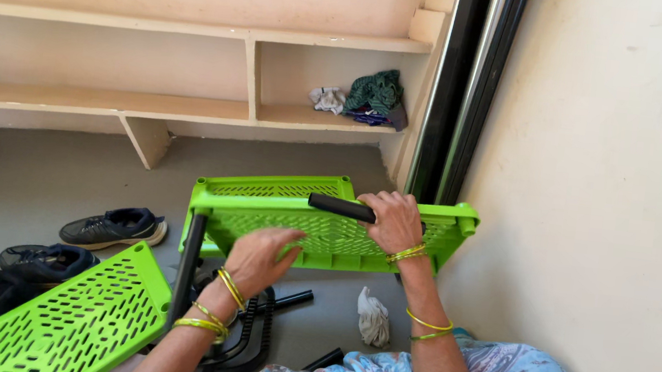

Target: The person assembles a green plastic shelving unit by inserting black cylindrical rods into the corner holes of the shelves. They handle multiple shelves and rods, aligning and pushing the rods into place while seated on the floor.

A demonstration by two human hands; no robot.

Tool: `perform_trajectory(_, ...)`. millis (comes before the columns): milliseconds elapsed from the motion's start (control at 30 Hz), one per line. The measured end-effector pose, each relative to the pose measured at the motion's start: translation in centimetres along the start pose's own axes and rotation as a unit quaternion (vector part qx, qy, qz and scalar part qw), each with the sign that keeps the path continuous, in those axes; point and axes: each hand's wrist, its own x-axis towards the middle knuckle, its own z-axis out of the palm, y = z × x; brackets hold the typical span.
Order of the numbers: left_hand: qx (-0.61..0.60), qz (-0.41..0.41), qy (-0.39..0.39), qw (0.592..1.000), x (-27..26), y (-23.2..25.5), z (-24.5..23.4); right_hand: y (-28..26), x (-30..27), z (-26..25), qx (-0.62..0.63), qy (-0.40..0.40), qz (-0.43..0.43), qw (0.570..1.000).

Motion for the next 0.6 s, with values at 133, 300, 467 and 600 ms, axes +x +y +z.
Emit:
perform_trajectory(133, 0.119, 0.103, 0.153, 0.976, 1.8, 0.5, -1.6, -0.7, -0.4, -0.3, 0.009, -0.027, -0.074, 0.997)
perform_trajectory(300, 0.114, -0.055, -0.041, 0.991, 1.0, -0.2, 0.0, -3.5, -0.5, 0.7, 0.029, -0.046, -0.107, 0.993)
perform_trajectory(467, 0.052, -0.096, -0.045, 0.993, 1.2, -2.0, 1.4, -4.9, -0.3, 0.8, 0.019, -0.042, -0.109, 0.993)
perform_trajectory(600, 0.107, -0.134, -0.053, 0.984, 2.0, -3.5, 3.1, -5.3, -0.1, 0.1, 0.101, -0.012, -0.085, 0.991)
